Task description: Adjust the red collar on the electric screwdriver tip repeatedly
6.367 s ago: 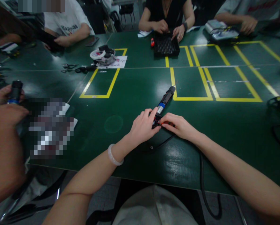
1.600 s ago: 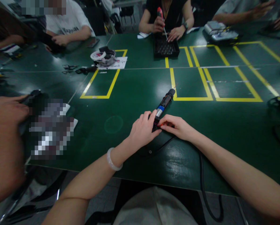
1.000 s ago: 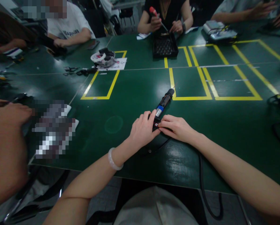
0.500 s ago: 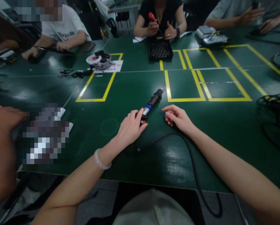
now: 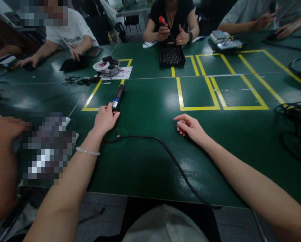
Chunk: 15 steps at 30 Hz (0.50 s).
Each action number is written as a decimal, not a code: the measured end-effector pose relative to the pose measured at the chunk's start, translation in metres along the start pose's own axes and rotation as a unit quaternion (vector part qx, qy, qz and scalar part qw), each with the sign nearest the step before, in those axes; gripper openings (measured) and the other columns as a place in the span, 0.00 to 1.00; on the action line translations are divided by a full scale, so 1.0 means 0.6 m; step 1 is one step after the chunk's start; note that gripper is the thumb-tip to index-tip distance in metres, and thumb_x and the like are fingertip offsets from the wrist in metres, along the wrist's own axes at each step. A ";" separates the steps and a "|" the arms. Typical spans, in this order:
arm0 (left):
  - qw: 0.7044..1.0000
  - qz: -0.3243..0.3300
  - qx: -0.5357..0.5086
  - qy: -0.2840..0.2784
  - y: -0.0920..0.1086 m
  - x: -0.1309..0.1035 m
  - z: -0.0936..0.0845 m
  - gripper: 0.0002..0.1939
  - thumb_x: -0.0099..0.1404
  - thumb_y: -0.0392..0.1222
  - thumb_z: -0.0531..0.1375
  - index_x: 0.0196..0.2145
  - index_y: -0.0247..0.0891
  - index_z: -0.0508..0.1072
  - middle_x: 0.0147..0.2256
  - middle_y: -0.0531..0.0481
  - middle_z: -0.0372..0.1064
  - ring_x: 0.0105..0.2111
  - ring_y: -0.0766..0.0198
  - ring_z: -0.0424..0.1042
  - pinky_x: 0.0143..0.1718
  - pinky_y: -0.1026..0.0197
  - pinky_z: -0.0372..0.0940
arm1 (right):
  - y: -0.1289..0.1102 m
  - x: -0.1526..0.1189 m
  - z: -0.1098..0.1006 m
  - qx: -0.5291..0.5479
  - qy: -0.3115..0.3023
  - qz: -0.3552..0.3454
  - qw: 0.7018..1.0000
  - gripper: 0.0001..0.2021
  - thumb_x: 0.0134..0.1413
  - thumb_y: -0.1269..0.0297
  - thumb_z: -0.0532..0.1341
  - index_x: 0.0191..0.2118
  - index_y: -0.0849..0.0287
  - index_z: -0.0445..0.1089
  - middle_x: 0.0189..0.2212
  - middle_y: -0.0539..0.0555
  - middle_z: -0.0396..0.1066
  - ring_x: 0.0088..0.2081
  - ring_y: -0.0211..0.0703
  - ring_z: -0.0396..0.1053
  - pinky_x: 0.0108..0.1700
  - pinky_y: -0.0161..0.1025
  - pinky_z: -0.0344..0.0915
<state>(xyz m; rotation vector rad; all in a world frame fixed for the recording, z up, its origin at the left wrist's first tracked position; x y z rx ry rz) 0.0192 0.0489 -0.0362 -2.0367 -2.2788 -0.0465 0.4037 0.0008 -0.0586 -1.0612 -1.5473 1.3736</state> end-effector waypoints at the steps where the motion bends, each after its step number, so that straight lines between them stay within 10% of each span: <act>1: 1.000 -0.016 0.003 0.001 -0.017 0.011 0.002 0.35 0.71 0.57 0.48 0.67 0.32 0.53 0.57 0.28 0.59 0.55 0.37 0.65 0.52 0.43 0.63 | 0.000 0.000 0.000 -0.002 0.000 0.000 1.000 0.12 0.60 0.60 0.60 0.46 0.60 0.68 0.25 0.47 0.67 0.22 0.33 0.65 0.20 0.31 0.62; 8: 0.996 -0.086 0.010 -0.019 -0.099 0.062 0.004 0.31 0.73 0.52 0.49 0.64 0.27 0.53 0.59 0.27 0.56 0.56 0.39 0.62 0.54 0.41 0.58 | 0.003 0.000 0.000 -0.011 -0.008 0.003 1.000 0.12 0.59 0.60 0.60 0.46 0.59 0.68 0.25 0.47 0.68 0.22 0.34 0.65 0.21 0.31 0.62; 15: 0.995 -0.096 0.013 -0.021 -0.103 0.067 0.003 0.32 0.73 0.50 0.48 0.65 0.23 0.49 0.60 0.25 0.54 0.57 0.39 0.59 0.54 0.40 0.56 | -0.001 0.000 0.002 -0.016 -0.015 0.005 1.000 0.12 0.60 0.60 0.60 0.46 0.60 0.68 0.26 0.48 0.68 0.23 0.34 0.66 0.22 0.31 0.62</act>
Point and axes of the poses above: each hand's wrist, its own x-axis towards the middle knuckle, its own z-axis out of the palm, y = z × x, the point moved 3 cm from there along x, towards the middle knuckle
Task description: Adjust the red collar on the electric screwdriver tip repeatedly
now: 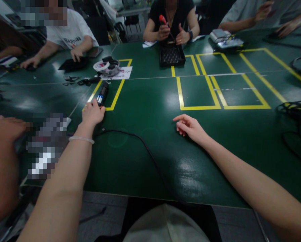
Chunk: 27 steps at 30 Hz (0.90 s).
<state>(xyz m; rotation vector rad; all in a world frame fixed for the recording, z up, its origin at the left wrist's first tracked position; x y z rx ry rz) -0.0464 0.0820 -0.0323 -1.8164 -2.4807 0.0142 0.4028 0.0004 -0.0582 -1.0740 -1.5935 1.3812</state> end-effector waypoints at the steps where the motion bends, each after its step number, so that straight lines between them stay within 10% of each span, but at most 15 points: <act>1: 1.000 0.003 0.001 0.004 0.002 -0.002 0.000 0.32 0.73 0.50 0.48 0.65 0.23 0.49 0.60 0.25 0.53 0.58 0.39 0.59 0.54 0.40 0.55 | 0.000 0.000 0.000 0.000 -0.001 0.000 1.000 0.12 0.60 0.60 0.60 0.46 0.60 0.68 0.26 0.48 0.68 0.23 0.34 0.66 0.22 0.31 0.63; 9: 0.999 0.019 -0.013 0.032 0.002 -0.012 0.000 0.42 0.68 0.62 0.51 0.67 0.24 0.52 0.60 0.23 0.55 0.59 0.35 0.60 0.53 0.42 0.56 | 0.001 -0.001 -0.001 -0.005 -0.007 0.004 1.000 0.11 0.60 0.60 0.60 0.45 0.59 0.69 0.26 0.48 0.69 0.23 0.34 0.66 0.22 0.31 0.61; 18: 0.997 0.021 -0.007 0.077 0.012 -0.029 0.001 0.32 0.72 0.54 0.42 0.64 0.30 0.59 0.57 0.26 0.60 0.57 0.35 0.63 0.52 0.39 0.61 | -0.002 0.000 0.001 0.000 -0.010 0.008 1.000 0.11 0.59 0.59 0.61 0.44 0.60 0.69 0.25 0.48 0.68 0.23 0.34 0.65 0.21 0.31 0.61; 27: 0.996 0.060 -0.012 0.064 0.097 -0.129 -0.015 0.29 0.73 0.52 0.43 0.64 0.32 0.59 0.54 0.28 0.63 0.51 0.37 0.68 0.45 0.43 0.67 | -0.003 0.000 0.003 -0.001 -0.006 0.004 1.000 0.12 0.58 0.59 0.61 0.44 0.60 0.69 0.25 0.48 0.68 0.23 0.34 0.65 0.22 0.32 0.61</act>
Point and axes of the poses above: each hand's wrist, its own x-axis towards the middle knuckle, its own z-axis out of the palm, y = z × x, the point moved 3 cm from there along x, towards the middle knuckle
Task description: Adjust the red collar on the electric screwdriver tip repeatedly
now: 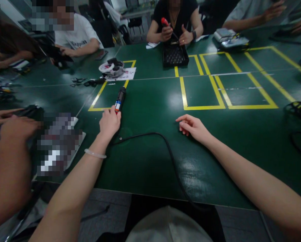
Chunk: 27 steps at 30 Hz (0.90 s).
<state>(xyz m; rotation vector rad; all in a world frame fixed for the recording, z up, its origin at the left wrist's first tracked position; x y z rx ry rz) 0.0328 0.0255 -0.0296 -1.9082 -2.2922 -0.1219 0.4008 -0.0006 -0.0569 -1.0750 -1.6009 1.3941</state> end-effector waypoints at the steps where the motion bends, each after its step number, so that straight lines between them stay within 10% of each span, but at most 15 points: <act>1: 1.000 0.010 0.003 -0.003 0.017 -0.015 -0.005 0.29 0.74 0.51 0.43 0.65 0.32 0.59 0.54 0.28 0.63 0.51 0.38 0.68 0.44 0.44 0.67 | 0.000 0.000 0.000 0.001 0.001 -0.001 1.000 0.12 0.58 0.59 0.61 0.44 0.60 0.69 0.25 0.48 0.68 0.22 0.34 0.65 0.22 0.32 0.61; 16: 0.974 0.220 -0.039 -0.026 0.252 -0.157 -0.049 0.27 0.73 0.49 0.52 0.65 0.35 0.57 0.51 0.36 0.66 0.46 0.51 0.71 0.42 0.54 0.68 | -0.039 -0.022 0.041 -0.238 -0.014 -0.166 0.957 0.08 0.63 0.65 0.58 0.45 0.56 0.72 0.33 0.53 0.71 0.33 0.42 0.68 0.36 0.39 0.63; 22: 0.962 0.255 -0.077 -0.053 0.289 -0.174 -0.048 0.28 0.72 0.45 0.53 0.66 0.35 0.56 0.54 0.37 0.65 0.49 0.51 0.70 0.45 0.53 0.67 | -0.038 -0.021 0.051 -0.275 -0.047 -0.182 0.943 0.10 0.63 0.67 0.58 0.49 0.56 0.70 0.42 0.56 0.72 0.39 0.45 0.69 0.42 0.41 0.64; 27: 0.955 0.266 -0.120 -0.053 0.282 -0.175 -0.042 0.31 0.70 0.49 0.55 0.67 0.38 0.55 0.56 0.38 0.64 0.50 0.50 0.69 0.47 0.52 0.67 | -0.027 -0.016 0.047 -0.183 -0.058 -0.105 0.976 0.06 0.61 0.61 0.61 0.36 0.57 0.68 0.28 0.51 0.69 0.28 0.40 0.66 0.33 0.37 0.63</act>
Point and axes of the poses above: each hand's wrist, its own x-axis towards the middle knuckle, its own z-axis out of the palm, y = z × x, the point moved 3 cm from there along x, towards the middle knuckle
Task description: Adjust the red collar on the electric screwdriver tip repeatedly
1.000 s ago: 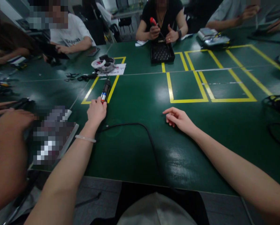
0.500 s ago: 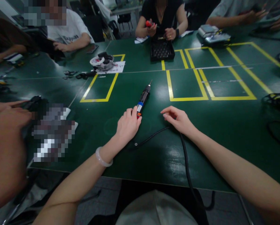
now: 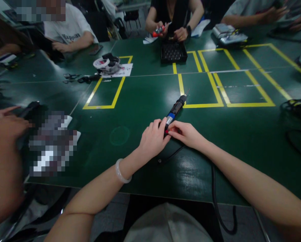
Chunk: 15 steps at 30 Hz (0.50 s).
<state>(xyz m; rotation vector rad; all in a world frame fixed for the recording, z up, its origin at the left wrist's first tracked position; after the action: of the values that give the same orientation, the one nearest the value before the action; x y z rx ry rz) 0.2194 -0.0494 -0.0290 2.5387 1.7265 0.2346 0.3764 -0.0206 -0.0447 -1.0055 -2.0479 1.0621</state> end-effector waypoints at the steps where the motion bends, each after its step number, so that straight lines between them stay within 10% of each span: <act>1: 1.000 0.004 -0.007 0.003 -0.002 -0.001 0.001 0.32 0.69 0.50 0.56 0.67 0.38 0.54 0.56 0.37 0.63 0.50 0.50 0.69 0.47 0.51 0.67 | 0.003 0.000 0.001 0.049 -0.004 0.034 0.998 0.08 0.60 0.59 0.62 0.35 0.57 0.67 0.26 0.49 0.68 0.26 0.38 0.64 0.29 0.36 0.62; 6: 1.000 0.015 -0.015 0.006 -0.009 -0.005 0.003 0.37 0.67 0.53 0.59 0.67 0.39 0.53 0.57 0.37 0.62 0.51 0.48 0.68 0.48 0.50 0.66 | 0.012 -0.003 0.010 0.262 -0.037 0.192 0.945 0.17 0.58 0.50 0.62 0.30 0.57 0.62 0.16 0.45 0.64 0.15 0.31 0.56 0.15 0.30 0.49; 15: 0.999 0.021 -0.030 -0.004 -0.013 -0.004 0.002 0.38 0.66 0.52 0.60 0.67 0.38 0.52 0.57 0.36 0.61 0.52 0.48 0.67 0.49 0.49 0.66 | 0.012 -0.003 0.013 0.317 -0.018 0.198 0.927 0.17 0.56 0.50 0.65 0.32 0.58 0.62 0.19 0.45 0.67 0.17 0.32 0.62 0.14 0.28 0.57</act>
<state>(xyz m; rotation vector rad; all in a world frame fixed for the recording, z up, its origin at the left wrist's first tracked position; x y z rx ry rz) 0.2117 -0.0490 -0.0314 2.5315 1.6390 0.2740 0.3738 -0.0225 -0.0549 -1.0591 -1.3754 1.8093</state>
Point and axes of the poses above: each hand's wrist, its own x-axis towards the middle knuckle, its own z-axis out of the palm, y = z × x, the point moved 3 cm from there along x, towards the middle knuckle
